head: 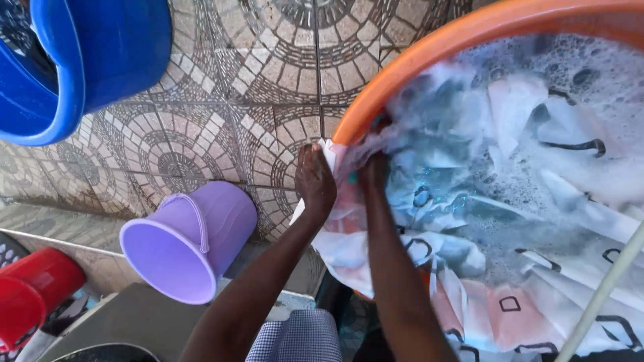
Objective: Hand-washing a large piece of fabric in a basin using a scrub brush and soapy water
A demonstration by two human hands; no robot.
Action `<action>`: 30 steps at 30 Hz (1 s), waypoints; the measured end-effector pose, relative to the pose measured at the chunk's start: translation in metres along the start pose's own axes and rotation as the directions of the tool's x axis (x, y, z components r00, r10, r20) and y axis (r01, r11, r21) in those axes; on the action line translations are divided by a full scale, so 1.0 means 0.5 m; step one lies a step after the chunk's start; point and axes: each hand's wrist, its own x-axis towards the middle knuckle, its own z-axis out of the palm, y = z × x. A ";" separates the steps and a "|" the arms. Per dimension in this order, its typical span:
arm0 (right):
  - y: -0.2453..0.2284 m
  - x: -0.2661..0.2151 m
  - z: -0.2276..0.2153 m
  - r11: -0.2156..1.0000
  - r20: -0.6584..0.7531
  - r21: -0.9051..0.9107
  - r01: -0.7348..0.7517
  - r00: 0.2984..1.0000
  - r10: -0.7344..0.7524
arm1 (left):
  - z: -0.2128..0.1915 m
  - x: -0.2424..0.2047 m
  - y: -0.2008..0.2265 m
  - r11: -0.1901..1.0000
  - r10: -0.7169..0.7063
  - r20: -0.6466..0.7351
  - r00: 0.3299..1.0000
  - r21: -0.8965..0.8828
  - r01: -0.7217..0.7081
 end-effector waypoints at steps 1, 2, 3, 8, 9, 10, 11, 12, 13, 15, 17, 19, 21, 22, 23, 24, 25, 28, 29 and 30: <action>0.033 0.053 -0.017 0.985 0.043 0.175 0.015 0.999 -0.023 | -0.008 -0.002 0.027 0.993 -0.072 0.158 0.985 0.101 0.056; 0.062 0.093 -0.039 0.939 0.075 0.343 0.018 0.996 -0.047 | -0.022 -0.010 0.061 0.973 -0.158 0.309 0.938 0.208 0.096; 0.120 0.070 -0.065 0.941 0.074 0.338 -0.002 0.997 -0.024 | -0.030 -0.048 0.030 0.970 -0.178 0.319 0.931 0.218 0.110; -0.141 -0.229 -0.063 0.949 -0.042 0.110 0.297 0.955 -0.294 | -0.044 -0.055 0.069 0.985 0.011 0.107 0.994 0.168 -0.029; -0.132 -0.205 -0.044 0.955 -0.040 0.111 0.274 0.962 -0.271 | 0.004 -0.031 -0.007 0.983 -0.005 0.117 0.993 0.183 -0.016; -0.113 -0.187 -0.022 0.811 -0.061 0.570 0.133 0.991 -0.121 | 0.047 -0.015 -0.093 0.936 0.156 0.164 0.974 0.291 -0.199; -0.090 -0.169 -0.001 0.451 -0.023 0.893 0.011 1.000 0.021 | 0.090 -0.003 -0.184 0.846 0.308 0.231 0.923 0.377 -0.377; -0.059 -0.077 -0.033 0.455 -0.022 0.890 0.005 0.999 0.031 | 0.048 -0.014 -0.105 0.849 0.297 0.235 0.925 0.379 -0.369; -0.027 0.009 -0.064 0.837 0.047 0.530 0.138 0.980 -0.192 | 0.005 -0.022 -0.020 0.947 0.199 0.161 0.967 0.221 -0.232; 0.017 0.139 -0.093 0.937 0.242 0.033 0.349 0.907 -0.346 | -0.019 -0.023 0.035 0.996 0.078 0.081 0.994 0.039 -0.081; 0.032 0.204 -0.078 0.843 0.110 0.259 -0.471 0.882 0.459 | 0.010 -0.003 -0.017 0.980 0.190 -0.016 0.982 0.063 -0.188; -0.142 -0.035 -0.096 0.857 0.153 0.354 -0.375 0.927 0.342 | 0.018 -0.019 -0.064 0.809 0.582 -0.183 0.792 0.223 -0.543; -0.262 -0.136 -0.159 0.868 0.186 0.427 -0.251 0.964 0.188 | 0.018 -0.018 -0.040 0.517 0.855 -0.304 0.420 0.431 -0.740; -0.237 -0.145 -0.197 0.840 0.137 0.489 -0.236 0.971 0.194 | -0.003 -0.042 -0.023 0.500 0.866 -0.229 0.445 0.331 -0.801; -0.209 -0.148 -0.235 0.808 0.089 0.547 -0.217 0.975 0.202 | -0.019 -0.064 -0.011 0.482 0.876 -0.152 0.458 0.224 -0.847; -0.269 -0.216 -0.230 0.804 0.082 0.548 -0.232 0.971 0.225 | -0.053 -0.102 -0.013 0.491 0.871 -0.134 0.473 0.214 -0.844; -0.331 -0.278 -0.224 0.882 0.018 0.453 -0.131 0.990 0.138 | -0.086 -0.138 -0.017 0.482 0.875 0.017 0.483 0.037 -0.875; -0.313 -0.361 -0.220 0.981 -0.033 0.152 0.118 0.993 -0.114 | -0.148 -0.226 -0.112 0.475 0.861 0.283 0.423 -0.146 -0.868; -0.281 -0.359 -0.220 0.950 -0.014 -0.008 0.313 0.949 -0.314 | -0.152 -0.233 -0.152 0.416 0.862 0.385 0.331 -0.160 -0.895; -0.212 -0.345 -0.182 0.947 -0.010 0.001 0.322 0.947 -0.322 | -0.151 -0.226 -0.196 0.408 0.864 0.383 0.327 -0.151 -0.900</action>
